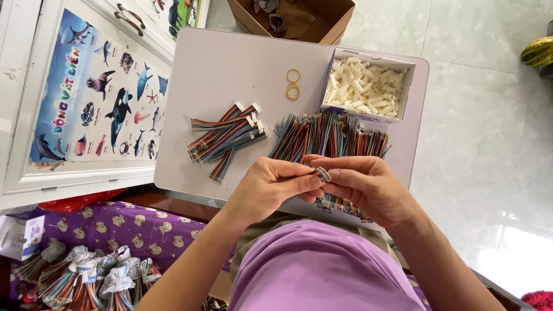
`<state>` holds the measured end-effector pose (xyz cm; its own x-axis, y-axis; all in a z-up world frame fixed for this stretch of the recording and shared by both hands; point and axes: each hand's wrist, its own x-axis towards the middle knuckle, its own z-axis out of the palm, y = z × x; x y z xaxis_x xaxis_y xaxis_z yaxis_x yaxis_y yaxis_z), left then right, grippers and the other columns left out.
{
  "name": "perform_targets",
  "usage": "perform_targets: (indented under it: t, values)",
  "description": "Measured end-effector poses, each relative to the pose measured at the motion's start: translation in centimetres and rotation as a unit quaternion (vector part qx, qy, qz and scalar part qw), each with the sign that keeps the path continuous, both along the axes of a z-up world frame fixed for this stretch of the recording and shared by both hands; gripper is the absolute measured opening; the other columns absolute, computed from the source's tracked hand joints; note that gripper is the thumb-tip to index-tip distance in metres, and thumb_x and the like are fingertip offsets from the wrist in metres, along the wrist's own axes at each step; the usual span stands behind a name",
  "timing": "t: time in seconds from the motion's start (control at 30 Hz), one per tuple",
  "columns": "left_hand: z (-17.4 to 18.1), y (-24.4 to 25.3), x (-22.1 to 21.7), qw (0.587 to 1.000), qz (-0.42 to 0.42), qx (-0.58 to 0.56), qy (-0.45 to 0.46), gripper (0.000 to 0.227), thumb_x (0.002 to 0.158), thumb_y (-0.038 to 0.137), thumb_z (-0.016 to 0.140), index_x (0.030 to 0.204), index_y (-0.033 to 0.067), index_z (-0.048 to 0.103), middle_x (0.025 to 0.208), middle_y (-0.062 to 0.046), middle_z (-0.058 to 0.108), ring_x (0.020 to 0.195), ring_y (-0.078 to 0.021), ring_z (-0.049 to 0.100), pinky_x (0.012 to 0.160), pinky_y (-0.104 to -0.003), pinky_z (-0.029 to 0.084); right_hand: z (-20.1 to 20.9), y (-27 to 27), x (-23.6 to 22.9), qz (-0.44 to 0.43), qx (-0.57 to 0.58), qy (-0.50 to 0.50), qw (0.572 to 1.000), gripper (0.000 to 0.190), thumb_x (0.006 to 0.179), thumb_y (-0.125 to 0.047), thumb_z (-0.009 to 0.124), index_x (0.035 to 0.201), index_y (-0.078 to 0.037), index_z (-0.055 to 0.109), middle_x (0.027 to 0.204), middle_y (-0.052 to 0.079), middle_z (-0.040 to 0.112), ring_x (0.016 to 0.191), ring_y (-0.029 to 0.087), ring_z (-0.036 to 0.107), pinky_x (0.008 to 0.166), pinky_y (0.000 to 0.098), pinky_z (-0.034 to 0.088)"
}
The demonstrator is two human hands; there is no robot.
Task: Manually attach plastic connectors to the ends of multi-colored ribbon cables.
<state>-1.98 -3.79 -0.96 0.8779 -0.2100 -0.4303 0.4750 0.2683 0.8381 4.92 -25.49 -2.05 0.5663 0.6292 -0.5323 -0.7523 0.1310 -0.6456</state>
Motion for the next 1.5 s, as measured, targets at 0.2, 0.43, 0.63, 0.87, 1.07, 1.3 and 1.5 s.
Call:
perform_targets:
  t: [0.2, 0.43, 0.63, 0.87, 1.07, 1.3, 1.5]
  values:
    - [0.3, 0.1, 0.1, 0.999, -0.037, -0.002, -0.007, 0.023, 0.094, 0.014, 0.073, 0.106, -0.0048, 0.078, 0.087, -0.011, 0.078, 0.078, -0.0149, 0.074, 0.072, -0.027, 0.062, -2.2, -1.4, 0.2, -0.04, -0.004, 0.057, 0.998, 0.037, 0.1, 0.0, 0.071, 0.136, 0.009, 0.073, 0.119, 0.03, 0.063, 0.092, 0.023, 0.062, 0.079, 0.032, 0.056]
    - [0.8, 0.4, 0.9, 0.995, -0.099, 0.022, -0.018, 0.022, 0.095, 0.014, 0.073, 0.102, -0.0053, 0.079, 0.086, -0.011, 0.078, 0.075, -0.0126, 0.072, 0.069, -0.025, 0.06, -0.7, -1.6, 0.7, 0.06, -0.057, -0.079, 0.993, 0.026, 0.087, -0.006, 0.074, 0.109, 0.007, 0.076, 0.103, 0.011, 0.078, 0.086, 0.017, 0.076, 0.077, 0.0308, 0.062]
    - [1.0, 1.5, 2.7, 0.986, -0.154, -0.028, 0.062, 0.025, 0.092, 0.018, 0.076, 0.098, -0.0063, 0.079, 0.081, -0.014, 0.078, 0.07, -0.0162, 0.073, 0.063, -0.028, 0.061, -1.9, -2.7, 0.7, 0.012, 0.005, 0.033, 0.999, 0.022, 0.09, -0.003, 0.073, 0.109, 0.009, 0.073, 0.086, 0.015, 0.076, 0.07, 0.021, 0.073, 0.064, 0.0351, 0.062]
    - [1.4, 1.5, 3.3, 0.979, -0.186, -0.026, 0.082, 0.025, 0.089, 0.019, 0.078, 0.095, -0.0061, 0.08, 0.079, -0.016, 0.078, 0.066, -0.0186, 0.074, 0.061, -0.029, 0.061, -1.4, -3.0, 0.6, 0.009, 0.022, 0.03, 0.999, 0.023, 0.091, -0.002, 0.071, 0.111, 0.01, 0.073, 0.088, 0.016, 0.077, 0.072, 0.022, 0.074, 0.066, 0.0366, 0.063]
    - [1.4, 1.3, 3.3, 0.979, -0.185, -0.008, 0.086, 0.025, 0.089, 0.019, 0.077, 0.095, -0.0052, 0.08, 0.079, -0.015, 0.078, 0.066, -0.0183, 0.075, 0.061, -0.028, 0.061, -1.3, -3.0, 0.4, 0.01, 0.028, 0.027, 0.999, 0.024, 0.091, -0.001, 0.07, 0.112, 0.01, 0.073, 0.089, 0.017, 0.077, 0.074, 0.022, 0.075, 0.069, 0.0365, 0.064]
    - [2.6, 1.0, 3.3, 0.981, -0.184, 0.037, 0.05, 0.023, 0.09, 0.018, 0.077, 0.093, -0.0048, 0.08, 0.077, -0.013, 0.078, 0.066, -0.016, 0.074, 0.06, -0.027, 0.061, -0.9, -2.8, 0.2, 0.001, 0.02, 0.037, 0.999, 0.026, 0.091, -0.002, 0.071, 0.114, 0.009, 0.073, 0.09, 0.016, 0.076, 0.073, 0.022, 0.075, 0.068, 0.0361, 0.064]
    - [3.2, 0.9, 3.4, 0.979, -0.192, 0.061, 0.039, 0.021, 0.09, 0.017, 0.076, 0.091, -0.0041, 0.08, 0.077, -0.011, 0.078, 0.066, -0.0138, 0.074, 0.061, -0.025, 0.061, -0.9, -2.8, 0.0, 0.008, 0.003, -0.001, 1.0, 0.026, 0.089, -0.002, 0.072, 0.113, 0.008, 0.074, 0.088, 0.016, 0.077, 0.072, 0.021, 0.075, 0.066, 0.0357, 0.064]
